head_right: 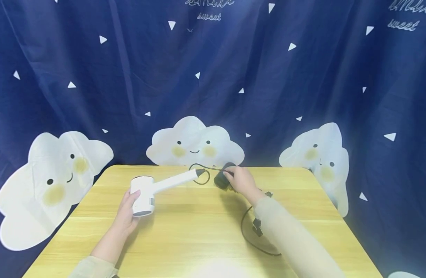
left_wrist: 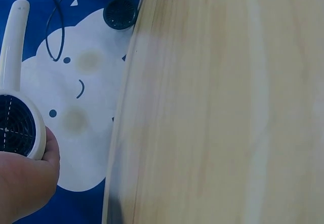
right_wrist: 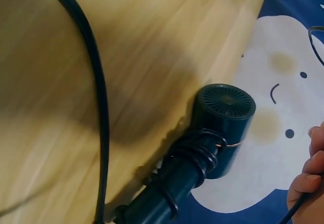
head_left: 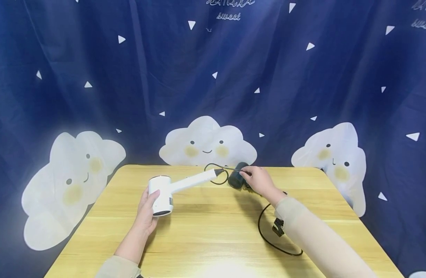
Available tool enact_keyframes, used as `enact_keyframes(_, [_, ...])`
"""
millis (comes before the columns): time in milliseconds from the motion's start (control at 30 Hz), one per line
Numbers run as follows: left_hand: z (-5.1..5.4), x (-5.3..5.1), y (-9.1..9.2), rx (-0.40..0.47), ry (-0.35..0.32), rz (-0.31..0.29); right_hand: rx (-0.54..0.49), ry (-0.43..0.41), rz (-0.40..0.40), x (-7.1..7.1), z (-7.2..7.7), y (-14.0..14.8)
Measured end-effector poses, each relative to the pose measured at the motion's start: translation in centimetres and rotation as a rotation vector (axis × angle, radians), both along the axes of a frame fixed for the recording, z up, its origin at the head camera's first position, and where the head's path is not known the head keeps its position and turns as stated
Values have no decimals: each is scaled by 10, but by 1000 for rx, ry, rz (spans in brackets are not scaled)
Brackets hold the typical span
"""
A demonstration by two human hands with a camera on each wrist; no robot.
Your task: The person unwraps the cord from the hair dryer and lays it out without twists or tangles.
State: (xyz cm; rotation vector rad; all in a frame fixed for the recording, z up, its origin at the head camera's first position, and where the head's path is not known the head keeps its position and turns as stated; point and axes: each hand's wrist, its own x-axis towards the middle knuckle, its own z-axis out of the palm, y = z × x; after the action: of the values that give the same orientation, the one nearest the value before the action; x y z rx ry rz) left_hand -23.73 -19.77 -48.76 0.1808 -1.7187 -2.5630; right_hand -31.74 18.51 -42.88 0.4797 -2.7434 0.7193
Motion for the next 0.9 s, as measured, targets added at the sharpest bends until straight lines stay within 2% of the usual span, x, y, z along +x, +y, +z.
enact_keyframes(167, [0, 0, -1, 4, 2, -2, 18, -54, 22, 3, -7, -1])
enact_keyframes(467, [0, 2, -3, -14, 15, 6, 65, -101, 87, 10, -19, 1])
enact_keyframes(600, [0, 3, -4, -7, 25, 13, 85, -148, 90, 11, -24, 0])
enact_keyframes(900, [1, 3, -5, 7, 17, 19, 126, -218, 129, 15, -31, 0])
